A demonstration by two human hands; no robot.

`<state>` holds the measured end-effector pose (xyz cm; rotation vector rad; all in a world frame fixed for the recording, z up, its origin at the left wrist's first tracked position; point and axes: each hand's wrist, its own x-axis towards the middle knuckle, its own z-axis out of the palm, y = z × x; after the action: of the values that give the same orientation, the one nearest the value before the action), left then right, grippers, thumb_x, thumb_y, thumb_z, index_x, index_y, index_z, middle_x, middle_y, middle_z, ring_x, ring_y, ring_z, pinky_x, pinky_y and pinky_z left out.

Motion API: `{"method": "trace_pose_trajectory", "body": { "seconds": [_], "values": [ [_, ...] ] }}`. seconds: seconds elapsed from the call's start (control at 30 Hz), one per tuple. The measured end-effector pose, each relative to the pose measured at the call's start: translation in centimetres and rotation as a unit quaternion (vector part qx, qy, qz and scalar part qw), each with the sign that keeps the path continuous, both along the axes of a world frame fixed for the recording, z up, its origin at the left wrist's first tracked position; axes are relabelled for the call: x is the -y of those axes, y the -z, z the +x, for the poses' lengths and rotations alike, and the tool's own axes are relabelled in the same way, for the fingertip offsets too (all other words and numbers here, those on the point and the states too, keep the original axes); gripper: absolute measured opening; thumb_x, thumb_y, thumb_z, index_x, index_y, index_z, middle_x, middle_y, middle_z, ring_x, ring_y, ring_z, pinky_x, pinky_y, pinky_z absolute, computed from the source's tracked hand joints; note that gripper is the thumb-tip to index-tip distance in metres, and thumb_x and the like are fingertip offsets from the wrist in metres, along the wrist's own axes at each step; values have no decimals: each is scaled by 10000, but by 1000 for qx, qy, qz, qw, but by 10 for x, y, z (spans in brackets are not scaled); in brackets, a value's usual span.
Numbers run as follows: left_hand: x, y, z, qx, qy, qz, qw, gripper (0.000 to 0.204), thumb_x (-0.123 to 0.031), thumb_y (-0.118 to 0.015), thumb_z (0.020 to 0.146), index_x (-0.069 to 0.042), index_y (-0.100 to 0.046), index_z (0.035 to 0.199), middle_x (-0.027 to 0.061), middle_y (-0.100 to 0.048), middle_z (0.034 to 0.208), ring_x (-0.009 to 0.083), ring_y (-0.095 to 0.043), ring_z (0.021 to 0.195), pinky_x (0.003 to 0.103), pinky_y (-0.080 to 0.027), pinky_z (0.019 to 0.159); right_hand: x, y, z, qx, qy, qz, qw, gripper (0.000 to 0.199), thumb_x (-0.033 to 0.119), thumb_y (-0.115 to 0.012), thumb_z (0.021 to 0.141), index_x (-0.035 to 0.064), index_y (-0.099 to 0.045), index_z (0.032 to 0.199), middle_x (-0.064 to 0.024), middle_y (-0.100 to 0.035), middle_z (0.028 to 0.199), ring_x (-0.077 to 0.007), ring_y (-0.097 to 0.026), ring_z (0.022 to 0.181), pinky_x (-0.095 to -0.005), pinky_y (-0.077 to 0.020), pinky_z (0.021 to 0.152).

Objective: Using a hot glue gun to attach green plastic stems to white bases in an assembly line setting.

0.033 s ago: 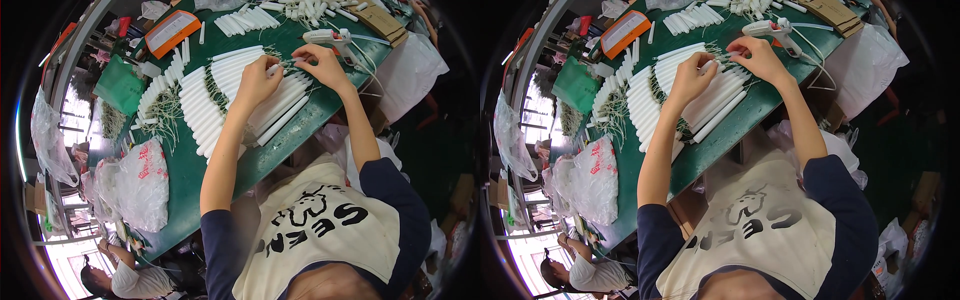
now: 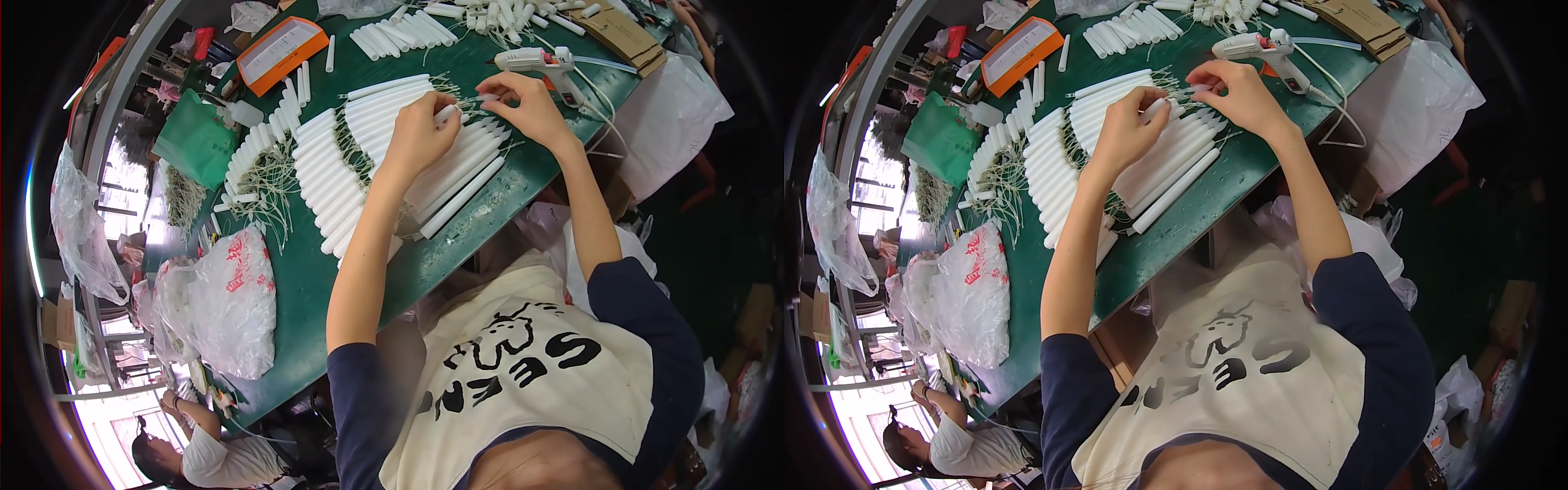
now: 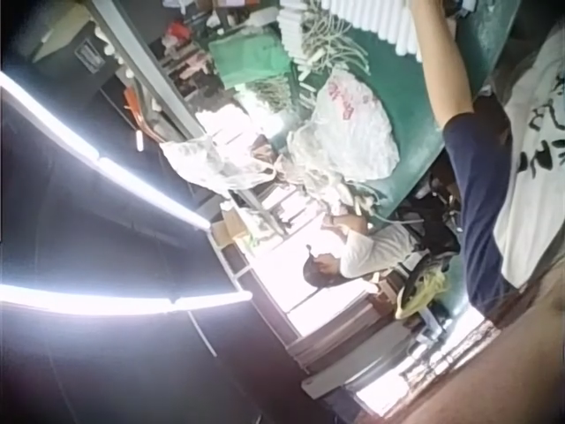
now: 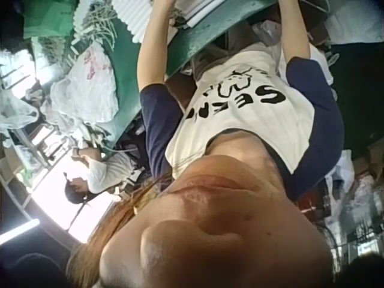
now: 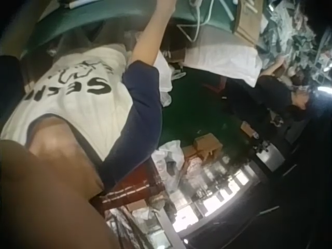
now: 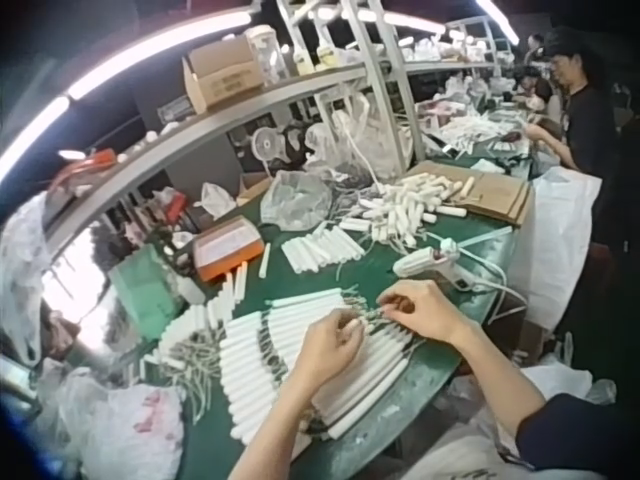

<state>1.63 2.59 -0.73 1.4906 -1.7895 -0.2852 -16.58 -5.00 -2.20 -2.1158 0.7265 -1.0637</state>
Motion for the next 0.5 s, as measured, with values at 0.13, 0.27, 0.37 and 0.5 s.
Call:
{"method": "trace_pose_trajectory", "body": {
  "seconds": [0.13, 0.27, 0.37, 0.5],
  "values": [
    [-4, -4, 4, 21, 8, 67, 998, 285, -185, -602, 811, -10, -597, 1036, 158, -642, 798, 226, -615, 725, 300, -462, 680, 1, 0, -4, -10, -1, 8, 1000, 213, 70, -660, 764, -9, -613, 956, -53, -638, 907, -117, -598, 780, -234, -479, 721],
    [-5, -9, 2, 25, 15, 72, 997, 256, -149, -578, 829, -9, -592, 1043, 142, -649, 794, 210, -624, 714, 292, -464, 664, -3, -4, -5, -18, 4, -9, 1000, 184, 83, -662, 766, -3, -622, 924, -54, -644, 862, -120, -601, 747, -239, -477, 692],
    [-3, -9, 0, 16, 22, 71, 997, 239, -122, -555, 846, 8, -584, 1045, 124, -654, 783, 183, -623, 677, 273, -466, 644, -3, -7, -6, -7, 1, -40, 999, 161, 93, -661, 770, -3, -628, 896, -55, -645, 839, -123, -600, 726, -243, -476, 680],
    [1, -9, -2, 5, 43, 76, 996, 255, -136, -558, 851, 35, -575, 1040, 119, -655, 775, 163, -624, 665, 261, -472, 636, -2, -8, -4, -3, -9, -69, 998, 143, 85, -661, 768, -6, -631, 874, -58, -643, 837, -134, -596, 730, -246, -474, 678]
  ]
}}
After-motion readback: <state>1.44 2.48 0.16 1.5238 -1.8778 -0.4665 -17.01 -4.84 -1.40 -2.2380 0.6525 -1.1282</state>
